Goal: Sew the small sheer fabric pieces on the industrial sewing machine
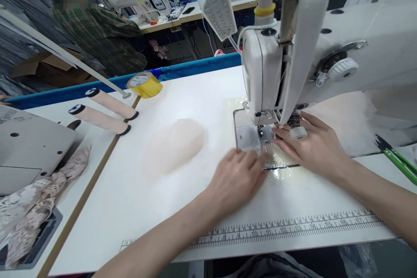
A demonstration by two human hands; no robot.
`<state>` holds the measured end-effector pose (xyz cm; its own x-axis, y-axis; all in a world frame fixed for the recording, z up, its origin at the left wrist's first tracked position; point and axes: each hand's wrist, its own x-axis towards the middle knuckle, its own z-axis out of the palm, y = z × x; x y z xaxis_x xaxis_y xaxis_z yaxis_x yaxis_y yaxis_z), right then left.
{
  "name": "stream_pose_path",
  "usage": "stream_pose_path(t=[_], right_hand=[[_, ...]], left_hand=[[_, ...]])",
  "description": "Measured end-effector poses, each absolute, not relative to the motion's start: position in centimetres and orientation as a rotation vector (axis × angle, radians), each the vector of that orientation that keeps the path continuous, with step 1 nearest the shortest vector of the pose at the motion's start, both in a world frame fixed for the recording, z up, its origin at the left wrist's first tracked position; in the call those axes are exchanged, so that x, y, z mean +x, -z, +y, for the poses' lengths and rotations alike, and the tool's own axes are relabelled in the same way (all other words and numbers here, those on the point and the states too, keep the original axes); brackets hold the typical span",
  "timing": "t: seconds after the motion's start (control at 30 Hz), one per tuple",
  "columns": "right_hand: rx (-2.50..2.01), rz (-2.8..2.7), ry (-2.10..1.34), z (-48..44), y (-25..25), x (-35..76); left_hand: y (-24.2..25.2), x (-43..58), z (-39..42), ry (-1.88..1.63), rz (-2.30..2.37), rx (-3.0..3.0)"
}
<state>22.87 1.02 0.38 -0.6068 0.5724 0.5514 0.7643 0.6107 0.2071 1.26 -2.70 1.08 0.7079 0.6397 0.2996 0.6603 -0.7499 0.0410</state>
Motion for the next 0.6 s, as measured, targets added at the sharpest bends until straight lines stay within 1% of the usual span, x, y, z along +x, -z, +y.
stream_pose_path(t=[0.07, 0.13, 0.17, 0.23, 0.3, 0.37, 0.5, 0.6], right_hand=[[-1.044, -2.404, 0.584, 0.9, -0.5, 22.9], [-1.037, -2.405, 0.541, 0.8, -0.6, 22.8], [-1.040, -2.402, 0.508, 0.7, -0.7, 22.8], [-1.066, -2.398, 0.411, 0.5, -0.7, 22.8], [-1.110, -2.390, 0.248, 0.3, -0.8, 22.8], [-1.185, -2.360, -0.046, 0.1, -0.9, 22.6], [-1.279, -2.200, -0.922, -0.4, -1.4, 22.0], [-1.261, -2.016, -1.523, -0.5, -1.5, 21.8]], left_hand=[[-1.4, 1.2, -3.4, 0.594, -0.929, -2.956], [-1.5, 1.0, -3.3, 0.651, -1.041, -2.900], [-1.5, 0.9, -3.0, 0.612, -1.182, -2.847], [-1.4, 0.7, -2.5, 0.419, -1.473, -2.796], [-1.4, 0.7, -2.3, 0.289, -1.696, -2.788], [-1.4, 0.9, -2.4, 0.392, -1.849, -2.795], [-1.8, 1.1, -2.6, 0.976, -2.023, -2.856], [-2.4, 1.0, -2.2, 1.300, -2.107, -2.952]])
